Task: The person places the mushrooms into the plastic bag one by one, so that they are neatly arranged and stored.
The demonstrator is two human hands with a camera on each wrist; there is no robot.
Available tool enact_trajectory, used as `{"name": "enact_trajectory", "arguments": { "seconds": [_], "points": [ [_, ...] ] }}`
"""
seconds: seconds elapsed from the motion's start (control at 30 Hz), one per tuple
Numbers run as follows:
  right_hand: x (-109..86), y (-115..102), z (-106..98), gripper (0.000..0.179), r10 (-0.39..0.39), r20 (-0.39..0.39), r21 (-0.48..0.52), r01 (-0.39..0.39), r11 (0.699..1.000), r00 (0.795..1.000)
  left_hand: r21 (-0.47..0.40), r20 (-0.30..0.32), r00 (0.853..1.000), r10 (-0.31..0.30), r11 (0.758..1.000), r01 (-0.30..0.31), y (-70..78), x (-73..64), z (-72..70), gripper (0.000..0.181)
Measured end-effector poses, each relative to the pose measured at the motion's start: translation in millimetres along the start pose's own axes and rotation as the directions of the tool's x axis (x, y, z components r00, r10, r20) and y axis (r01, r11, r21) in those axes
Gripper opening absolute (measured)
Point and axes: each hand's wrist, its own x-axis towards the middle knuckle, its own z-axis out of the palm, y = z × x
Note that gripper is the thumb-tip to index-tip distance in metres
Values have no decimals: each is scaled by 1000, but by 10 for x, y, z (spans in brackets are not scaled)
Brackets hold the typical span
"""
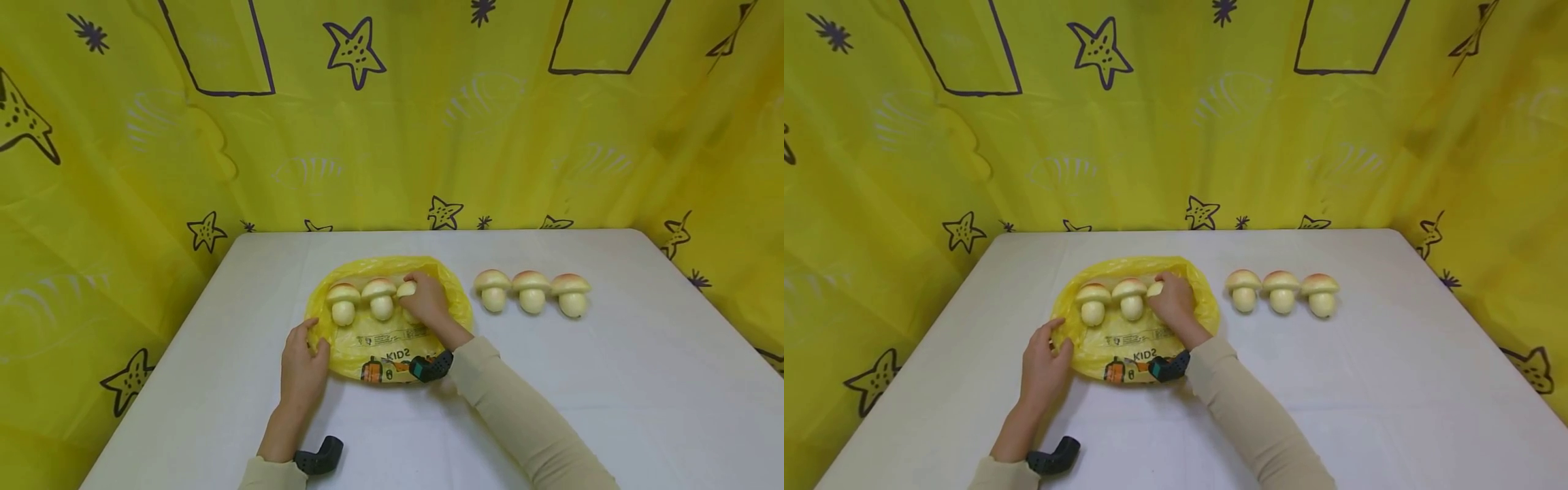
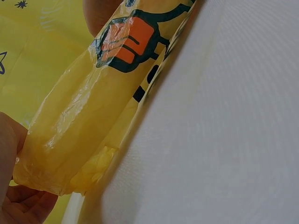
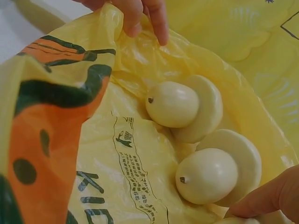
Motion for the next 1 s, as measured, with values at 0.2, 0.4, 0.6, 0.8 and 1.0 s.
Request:
{"name": "enact_trajectory", "arguments": {
  "seconds": [0.2,0.4,0.6,0.8,1.0],
  "points": [
    [9,1,22,47,15,1,10,-15,1000,1000,2,-5,1000,-1,1000,1,8,-6,-3,38],
    [-9,-1,33,57,26,0,33,-26,999,1000,3,-12,1000,9,1000,-9,3,-3,3,37],
    [-89,-47,-3,62,18,-9,17,-18,1000,1000,10,-7,1000,18,1000,-18,-7,2,11,36],
    [-238,-204,-169,55,-27,6,-28,28,999,1000,6,6,1000,-2,1000,2,7,-3,1,38],
    [-349,-274,-429,49,-122,46,15,122,992,991,5,10,1000,-12,1000,12,5,-4,-1,38]
  ]
}}
